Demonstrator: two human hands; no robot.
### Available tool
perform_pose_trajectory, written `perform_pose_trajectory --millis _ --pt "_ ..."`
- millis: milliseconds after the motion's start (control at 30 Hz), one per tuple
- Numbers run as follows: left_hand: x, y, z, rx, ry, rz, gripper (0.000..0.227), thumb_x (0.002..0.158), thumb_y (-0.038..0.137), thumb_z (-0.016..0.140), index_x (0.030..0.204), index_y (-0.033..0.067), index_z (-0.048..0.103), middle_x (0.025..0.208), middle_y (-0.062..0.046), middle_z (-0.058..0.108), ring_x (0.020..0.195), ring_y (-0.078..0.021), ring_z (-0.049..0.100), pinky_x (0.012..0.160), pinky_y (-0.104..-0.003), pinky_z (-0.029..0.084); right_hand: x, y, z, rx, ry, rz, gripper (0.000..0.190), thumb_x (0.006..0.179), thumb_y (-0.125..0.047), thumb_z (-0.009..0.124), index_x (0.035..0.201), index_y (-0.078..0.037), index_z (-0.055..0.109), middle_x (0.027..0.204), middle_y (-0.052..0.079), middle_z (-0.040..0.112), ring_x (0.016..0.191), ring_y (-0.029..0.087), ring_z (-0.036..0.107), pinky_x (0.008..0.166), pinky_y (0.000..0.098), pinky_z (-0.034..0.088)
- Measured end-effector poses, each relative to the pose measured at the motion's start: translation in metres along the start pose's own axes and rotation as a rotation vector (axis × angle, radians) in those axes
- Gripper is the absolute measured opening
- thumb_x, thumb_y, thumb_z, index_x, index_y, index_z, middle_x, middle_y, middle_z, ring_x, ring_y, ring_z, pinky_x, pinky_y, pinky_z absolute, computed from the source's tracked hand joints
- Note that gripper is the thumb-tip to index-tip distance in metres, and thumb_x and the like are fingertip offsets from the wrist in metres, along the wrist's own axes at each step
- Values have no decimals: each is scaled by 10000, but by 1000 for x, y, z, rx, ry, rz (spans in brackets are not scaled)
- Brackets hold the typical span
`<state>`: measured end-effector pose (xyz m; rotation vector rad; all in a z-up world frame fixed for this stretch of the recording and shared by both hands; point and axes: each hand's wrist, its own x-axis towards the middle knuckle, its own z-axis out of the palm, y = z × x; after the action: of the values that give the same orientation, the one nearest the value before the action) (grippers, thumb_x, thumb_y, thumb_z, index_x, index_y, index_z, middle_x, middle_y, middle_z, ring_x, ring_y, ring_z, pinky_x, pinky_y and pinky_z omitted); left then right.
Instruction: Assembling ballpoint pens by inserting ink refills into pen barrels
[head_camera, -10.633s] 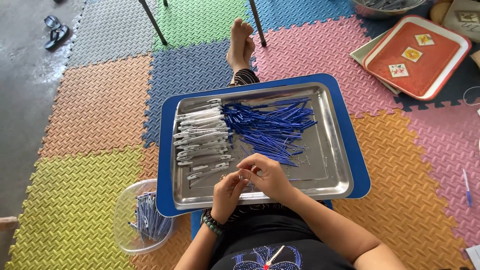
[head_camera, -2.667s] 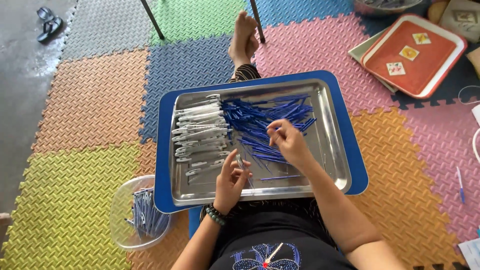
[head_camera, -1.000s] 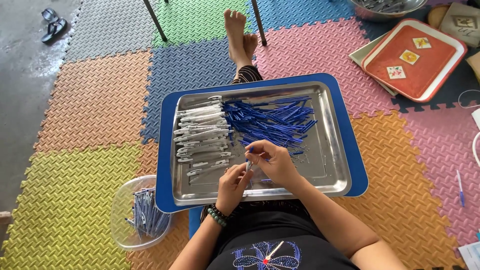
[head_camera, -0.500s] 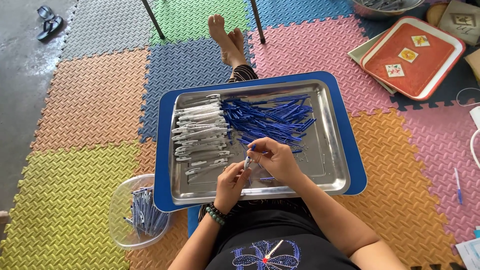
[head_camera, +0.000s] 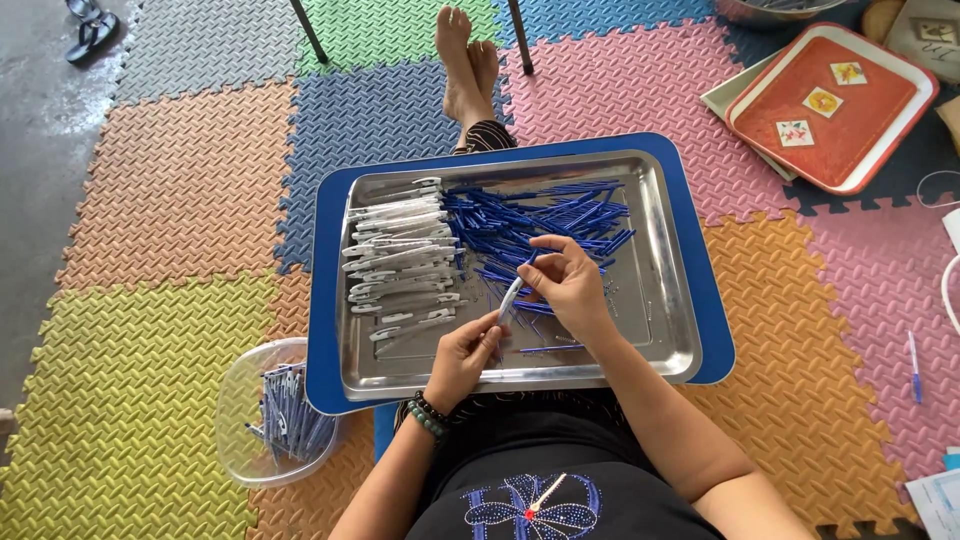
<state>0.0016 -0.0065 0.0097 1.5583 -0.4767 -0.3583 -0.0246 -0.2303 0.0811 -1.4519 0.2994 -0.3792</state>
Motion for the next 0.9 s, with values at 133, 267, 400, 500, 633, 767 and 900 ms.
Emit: perform_pose_trajectory --millis 133,267,400,500,633,767,900 --pt "-2 -5 -2 -25 -33 -92 343 1085 148 765 1402 23 805 936 -168 890 645 -133 748 588 -282 632 3 3 -2 9 3 38 343 989 -49 879 1297 -21 729 940 199 812 803 254 824 689 344 722" --pt "1 -10 -3 -25 7 -105 313 1063 135 791 1347 7 827 915 -166 896 631 -108 744 562 -252 624 11 6 1 50 78 22 172 1042 -120 860 1148 -2 794 916 194 825 770 230 818 628 341 718" --pt "-1 -5 -2 -12 46 -83 278 1058 142 807 1312 36 848 921 -145 890 648 -98 744 553 -245 629 15 9 -7 22 59 21 205 1032 -144 895 1039 31 789 866 196 810 748 225 813 634 357 719" --pt "-2 2 -2 -30 45 -45 274 1073 119 790 1319 4 833 894 -145 876 614 -95 698 544 -272 597 14 10 -5 11 22 66 235 1041 -161 893 1079 49 794 892 211 812 780 227 819 622 352 717" --pt "-6 7 -1 -30 57 -47 262 1086 143 777 1312 26 840 900 -126 877 622 -86 701 559 -258 597 6 -2 0 -6 -27 99 196 1105 -174 804 1117 21 812 949 166 823 832 201 809 652 316 714" --pt "-3 8 -1 -24 45 -39 268 1094 153 774 1324 29 835 917 -109 878 642 -67 668 586 -249 589 8 4 -1 -23 -68 128 228 1101 -186 816 1118 41 814 929 198 812 839 246 822 654 349 719" --pt "-4 3 -3 -58 33 -54 273 1106 141 764 1338 6 817 916 -121 865 646 -77 676 587 -245 586 5 -4 1 -24 -102 186 220 1102 -177 808 1115 43 806 950 191 817 851 245 831 638 334 712"
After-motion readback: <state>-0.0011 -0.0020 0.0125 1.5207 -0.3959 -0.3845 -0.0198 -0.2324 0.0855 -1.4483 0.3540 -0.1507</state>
